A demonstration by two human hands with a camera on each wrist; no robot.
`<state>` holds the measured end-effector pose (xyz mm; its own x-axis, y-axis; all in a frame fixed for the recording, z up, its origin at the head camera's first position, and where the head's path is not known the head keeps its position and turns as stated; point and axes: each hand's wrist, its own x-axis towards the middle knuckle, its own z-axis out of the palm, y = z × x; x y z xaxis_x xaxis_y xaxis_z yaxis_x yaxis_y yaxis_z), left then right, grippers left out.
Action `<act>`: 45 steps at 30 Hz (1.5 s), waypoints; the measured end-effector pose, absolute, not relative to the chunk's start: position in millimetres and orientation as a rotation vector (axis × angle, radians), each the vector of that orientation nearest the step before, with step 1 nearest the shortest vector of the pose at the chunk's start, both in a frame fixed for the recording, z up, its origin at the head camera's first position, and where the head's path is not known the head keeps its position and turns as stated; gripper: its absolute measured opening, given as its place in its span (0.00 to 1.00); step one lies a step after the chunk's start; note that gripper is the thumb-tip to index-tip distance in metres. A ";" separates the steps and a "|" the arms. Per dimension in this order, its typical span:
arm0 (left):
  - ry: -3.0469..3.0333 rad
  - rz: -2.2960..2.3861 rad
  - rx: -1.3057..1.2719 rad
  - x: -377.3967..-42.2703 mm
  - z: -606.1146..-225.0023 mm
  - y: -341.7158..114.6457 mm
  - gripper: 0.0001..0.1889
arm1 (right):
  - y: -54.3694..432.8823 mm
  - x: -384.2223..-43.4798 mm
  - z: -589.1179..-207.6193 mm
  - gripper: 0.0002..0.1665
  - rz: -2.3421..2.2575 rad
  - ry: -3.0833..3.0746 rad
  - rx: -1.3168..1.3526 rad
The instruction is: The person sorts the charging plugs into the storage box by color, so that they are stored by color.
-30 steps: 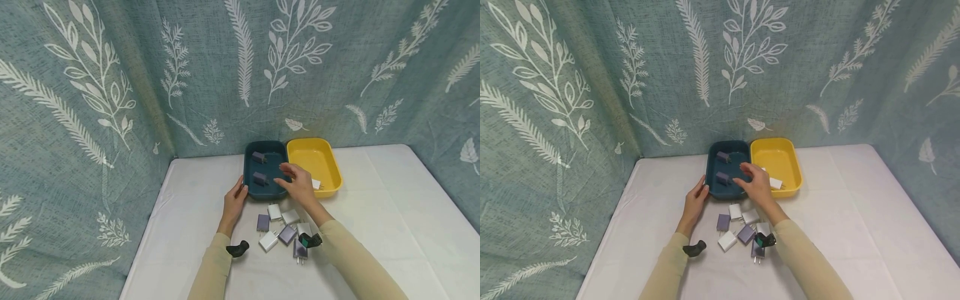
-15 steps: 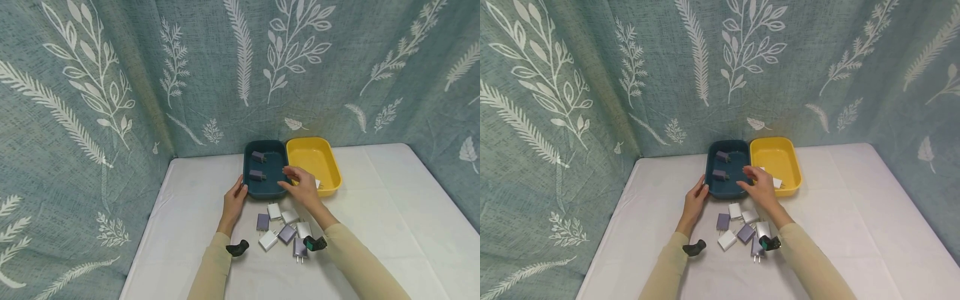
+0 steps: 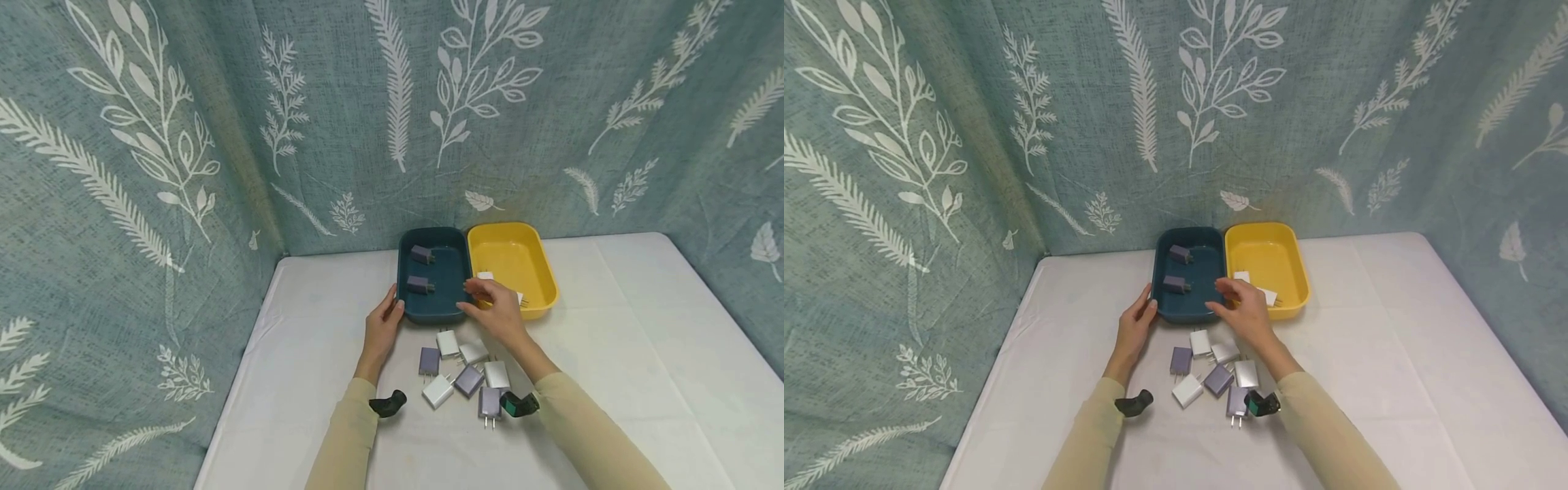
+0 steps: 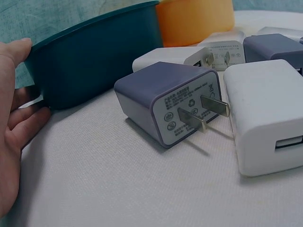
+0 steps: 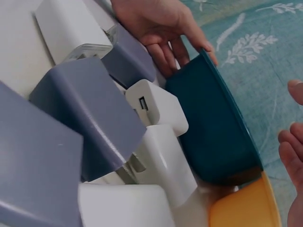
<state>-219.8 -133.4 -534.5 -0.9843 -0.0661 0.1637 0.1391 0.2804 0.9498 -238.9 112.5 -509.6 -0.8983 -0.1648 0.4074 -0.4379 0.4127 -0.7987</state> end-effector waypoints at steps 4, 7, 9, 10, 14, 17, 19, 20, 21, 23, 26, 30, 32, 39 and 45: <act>-2.375 -1.793 -0.061 -219.1 -533.7 -133.0 0.26 | 114.3 -235.6 -513.9 0.25 1.471 -2.404 0.527; -2.377 -1.793 -0.061 -218.8 -533.6 -132.9 0.26 | 115.6 -233.0 -517.4 0.25 1.488 -2.397 0.523; -2.378 -1.792 -0.061 -218.8 -533.5 -133.0 0.26 | 116.5 -231.1 -519.6 0.24 1.499 -2.393 0.520; -2.376 -1.794 -0.061 -218.8 -533.6 -133.1 0.26 | 116.9 -230.4 -520.9 0.24 1.498 -2.395 0.519; -2.367 -1.810 -0.066 -219.2 -533.8 -133.3 0.26 | 119.5 -226.8 -526.6 0.23 1.489 -2.417 0.520; -2.361 -1.820 -0.069 -219.4 -533.9 -133.3 0.26 | 121.5 -223.8 -530.1 0.23 1.491 -2.435 0.510; -2.361 -1.819 -0.068 -219.3 -533.6 -133.1 0.26 | 122.5 -221.4 -530.9 0.24 1.520 -2.449 0.491; -2.360 -1.822 -0.067 -219.2 -533.5 -133.0 0.26 | 122.9 -219.9 -530.9 0.24 1.540 -2.456 0.476; -2.359 -1.821 -0.068 -219.1 -533.3 -133.1 0.26 | 123.1 -218.7 -531.3 0.24 1.559 -2.466 0.459; -2.359 -1.819 -0.073 -218.9 -533.2 -133.1 0.26 | 123.6 -216.3 -532.7 0.24 1.603 -2.475 0.437; -2.357 -1.815 -0.079 -218.5 -533.2 -133.3 0.26 | 125.2 -214.9 -538.0 0.23 1.635 -2.468 0.446; -2.362 -1.809 -0.082 -217.8 -532.7 -133.5 0.26 | 128.3 -215.0 -545.7 0.21 1.630 -2.444 0.521; -2.367 -1.806 -0.085 -217.5 -532.4 -133.7 0.26 | 129.9 -215.1 -548.5 0.21 1.622 -2.453 0.544; -2.372 -1.800 -0.108 -217.2 -532.2 -134.0 0.27 | 135.3 -211.8 -553.3 0.21 1.623 -2.520 0.564; -2.367 -1.806 -0.106 -217.3 -533.4 -134.1 0.26 | 140.5 -208.9 -558.2 0.21 1.605 -2.551 0.602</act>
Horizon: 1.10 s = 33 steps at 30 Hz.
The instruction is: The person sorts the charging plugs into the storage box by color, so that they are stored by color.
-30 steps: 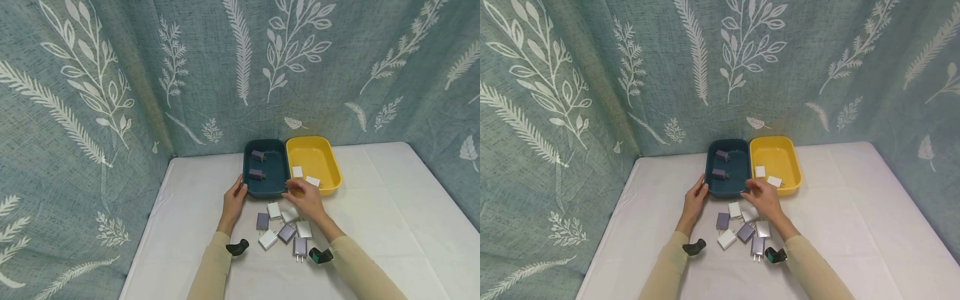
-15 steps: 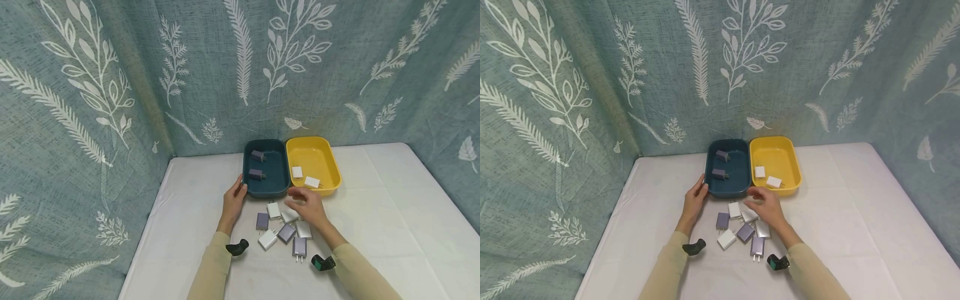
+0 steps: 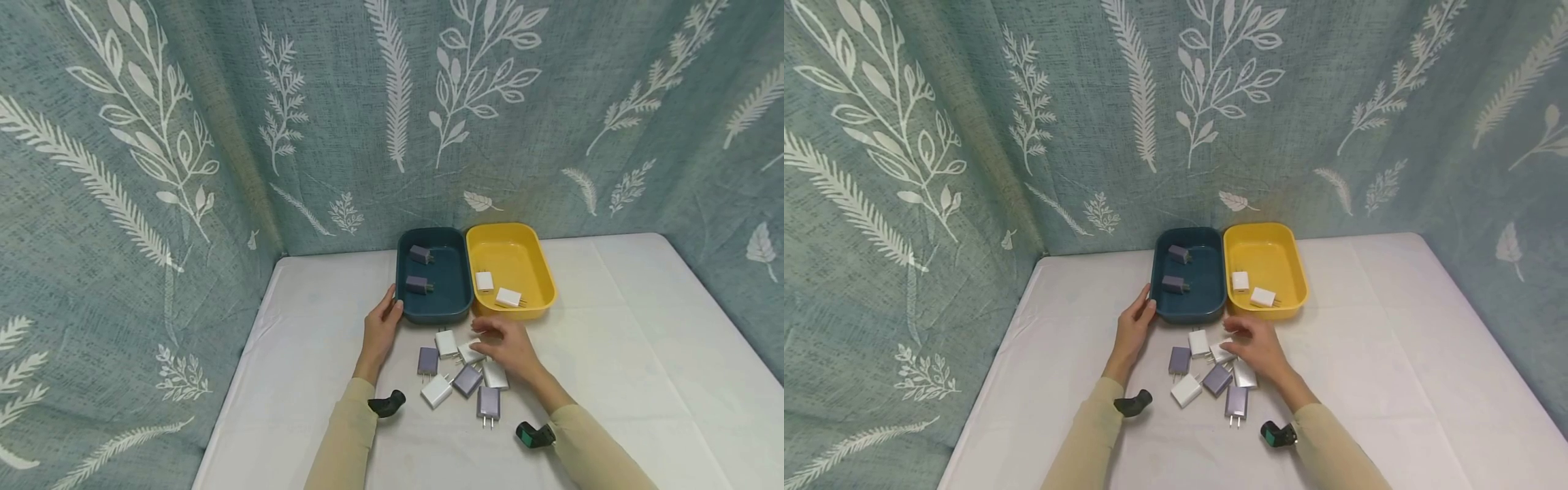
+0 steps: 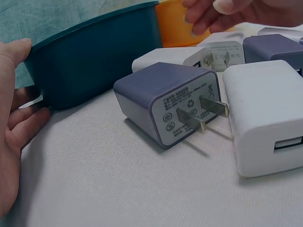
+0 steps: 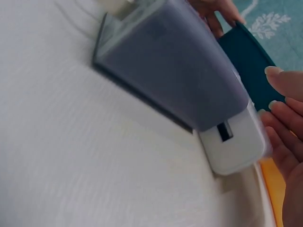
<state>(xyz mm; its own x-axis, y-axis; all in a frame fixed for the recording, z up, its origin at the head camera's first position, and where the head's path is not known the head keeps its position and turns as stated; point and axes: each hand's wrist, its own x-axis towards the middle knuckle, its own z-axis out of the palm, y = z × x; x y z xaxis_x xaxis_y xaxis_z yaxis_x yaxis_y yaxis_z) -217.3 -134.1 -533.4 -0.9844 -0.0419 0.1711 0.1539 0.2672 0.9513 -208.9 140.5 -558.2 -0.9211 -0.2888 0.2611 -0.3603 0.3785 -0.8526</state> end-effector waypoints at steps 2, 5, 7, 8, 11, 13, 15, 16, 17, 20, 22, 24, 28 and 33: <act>-2.368 -1.809 -0.101 -217.3 -533.6 -134.0 0.26 | 142.4 -208.6 -560.3 0.21 1.589 -2.555 0.623; -2.369 -1.808 -0.093 -217.3 -533.2 -133.5 0.26 | 144.9 -208.5 -563.5 0.22 1.567 -2.572 0.655; -2.372 -1.804 -0.088 -217.1 -532.8 -133.1 0.26 | 146.2 -208.2 -565.0 0.23 1.563 -2.591 0.671; -2.373 -1.804 -0.087 -217.0 -532.5 -132.9 0.26 | 146.7 -207.9 -565.6 0.23 1.563 -2.602 0.679; -2.375 -1.804 -0.082 -216.7 -532.1 -132.5 0.26 | 147.9 -206.9 -566.1 0.24 1.586 -2.617 0.696; -2.374 -1.806 -0.078 -216.5 -532.1 -132.3 0.26 | 148.4 -206.8 -566.3 0.25 1.601 -2.624 0.700; -2.374 -1.806 -0.076 -216.7 -532.1 -132.3 0.26 | 148.9 -207.1 -566.1 0.25 1.601 -2.637 0.706; -2.374 -1.806 -0.074 -216.7 -532.1 -132.2 0.26 | 149.1 -207.6 -566.1 0.26 1.597 -2.644 0.713; -2.373 -1.807 -0.074 -216.7 -532.1 -132.2 0.26 | 149.3 -208.4 -566.2 0.26 1.599 -2.653 0.715; -2.371 -1.804 -0.075 -217.0 -531.7 -132.0 0.26 | 150.1 -211.7 -567.1 0.27 1.599 -2.665 0.747; -2.366 -1.809 -0.076 -217.1 -531.5 -132.0 0.26 | 150.9 -214.6 -568.7 0.28 1.620 -2.662 0.765; -2.371 -1.808 -0.069 -217.1 -531.5 -132.0 0.26 | 151.7 -216.2 -569.9 0.27 1.655 -2.657 0.768; -2.383 -1.802 -0.063 -216.3 -531.8 -132.0 0.26 | 152.7 -216.0 -570.3 0.26 1.712 -2.640 0.760; -2.375 -1.812 -0.064 -216.0 -532.3 -131.6 0.26 | 154.1 -214.5 -572.9 0.25 1.687 -2.607 0.776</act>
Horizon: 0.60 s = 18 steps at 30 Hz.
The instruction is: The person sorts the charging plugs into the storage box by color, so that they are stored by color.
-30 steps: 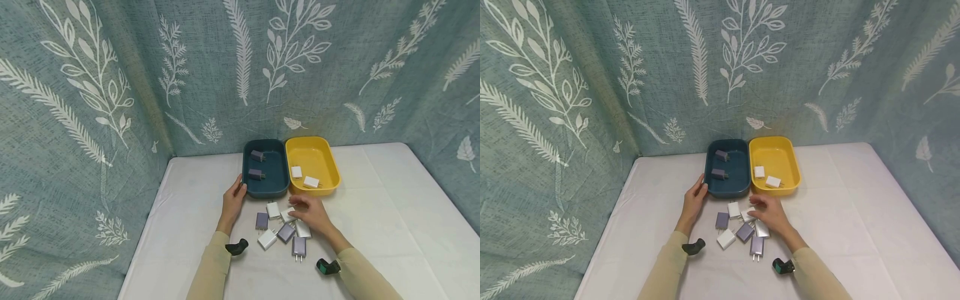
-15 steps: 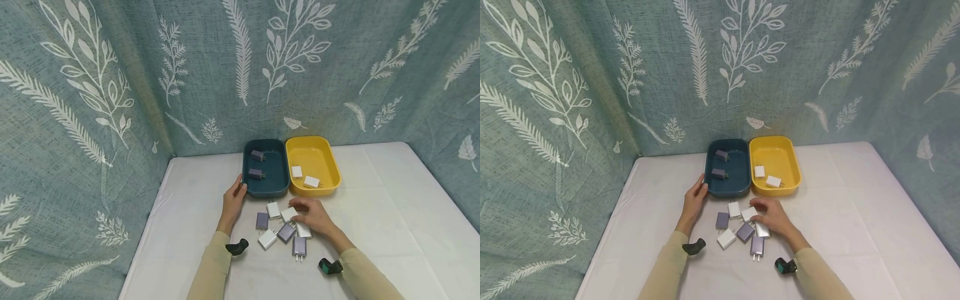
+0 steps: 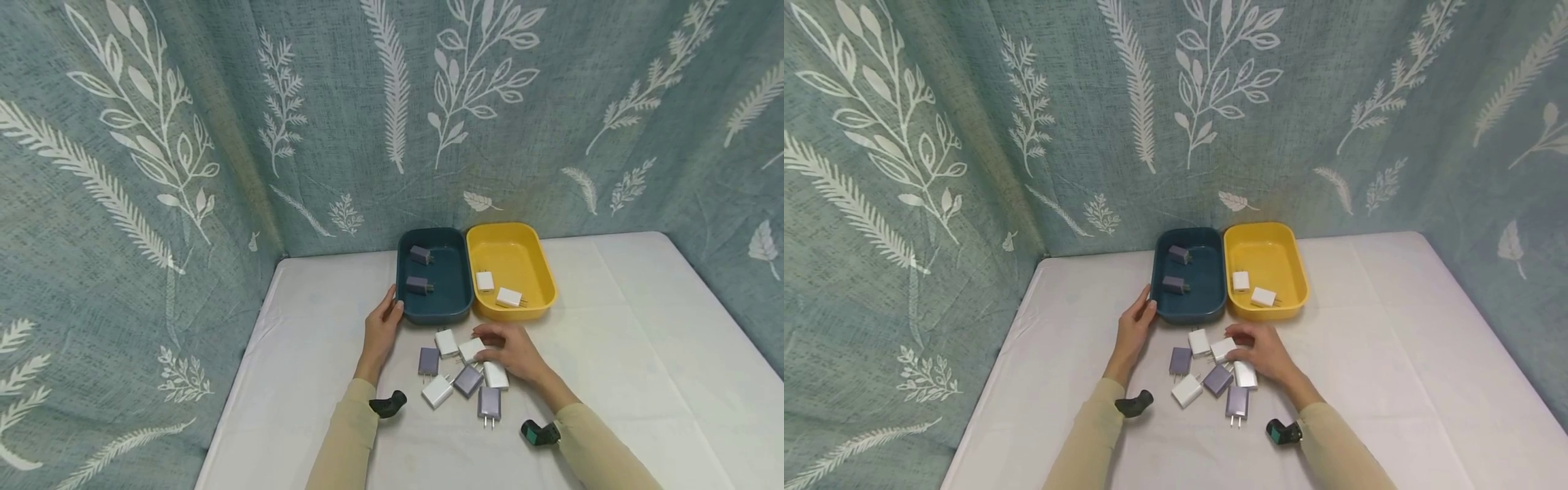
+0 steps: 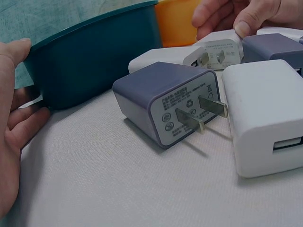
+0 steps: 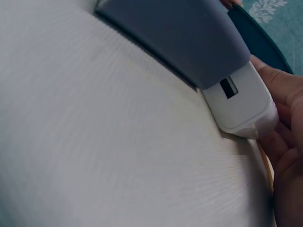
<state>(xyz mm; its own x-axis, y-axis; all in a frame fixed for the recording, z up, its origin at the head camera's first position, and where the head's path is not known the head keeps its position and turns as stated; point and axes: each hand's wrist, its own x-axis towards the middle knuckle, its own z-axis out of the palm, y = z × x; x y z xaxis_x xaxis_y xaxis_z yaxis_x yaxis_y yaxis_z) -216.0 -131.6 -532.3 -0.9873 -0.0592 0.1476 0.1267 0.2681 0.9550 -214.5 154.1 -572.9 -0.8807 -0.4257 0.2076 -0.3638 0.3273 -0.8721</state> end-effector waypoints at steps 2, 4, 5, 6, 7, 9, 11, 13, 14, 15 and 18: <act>-2.372 -1.819 -0.061 -216.3 -532.7 -131.9 0.26 | 154.2 -214.1 -574.3 0.25 -1.616 2.539 -0.758; -2.369 -1.828 -0.060 -216.6 -533.1 -132.1 0.26 | 154.3 -213.4 -574.6 0.25 -1.613 2.559 -0.749; -2.368 -1.831 -0.061 -216.8 -533.2 -132.1 0.26 | 154.1 -213.0 -574.7 0.25 -1.610 2.568 -0.744; -2.367 -1.830 -0.063 -216.9 -533.3 -132.2 0.26 | 153.9 -212.6 -574.7 0.25 -1.609 2.574 -0.736; -2.366 -1.829 -0.066 -217.1 -533.3 -132.4 0.26 | 153.7 -212.2 -574.6 0.25 -1.612 2.573 -0.724; -2.363 -1.828 -0.070 -217.4 -533.1 -132.6 0.26 | 153.3 -211.7 -574.3 0.24 -1.622 2.568 -0.697; -2.365 -1.821 -0.072 -217.4 -533.1 -132.8 0.26 | 153.1 -211.2 -574.3 0.24 -1.630 2.564 -0.681; -2.370 -1.818 -0.074 -217.3 -533.1 -133.1 0.26 | 153.2 -210.8 -574.1 0.24 -1.641 2.560 -0.676; -2.370 -1.818 -0.075 -217.2 -533.2 -133.0 0.26 | 153.2 -210.6 -574.0 0.24 -1.644 2.561 -0.677; -2.372 -1.817 -0.076 -217.0 -533.2 -133.0 0.26 | 153.3 -210.3 -574.0 0.24 -1.649 2.560 -0.675; -2.378 -1.813 -0.074 -216.6 -533.3 -132.9 0.26 | 153.7 -209.5 -574.5 0.23 -1.652 2.562 -0.666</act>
<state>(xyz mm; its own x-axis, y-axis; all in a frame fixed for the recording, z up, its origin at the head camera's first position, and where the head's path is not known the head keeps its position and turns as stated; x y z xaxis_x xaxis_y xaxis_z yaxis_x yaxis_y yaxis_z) -216.6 -132.9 -533.3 -0.9875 -0.0515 0.1488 0.1299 0.2683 0.9545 -209.5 153.7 -574.5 -0.9087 -0.3618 0.2084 -0.3391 0.3484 -0.8739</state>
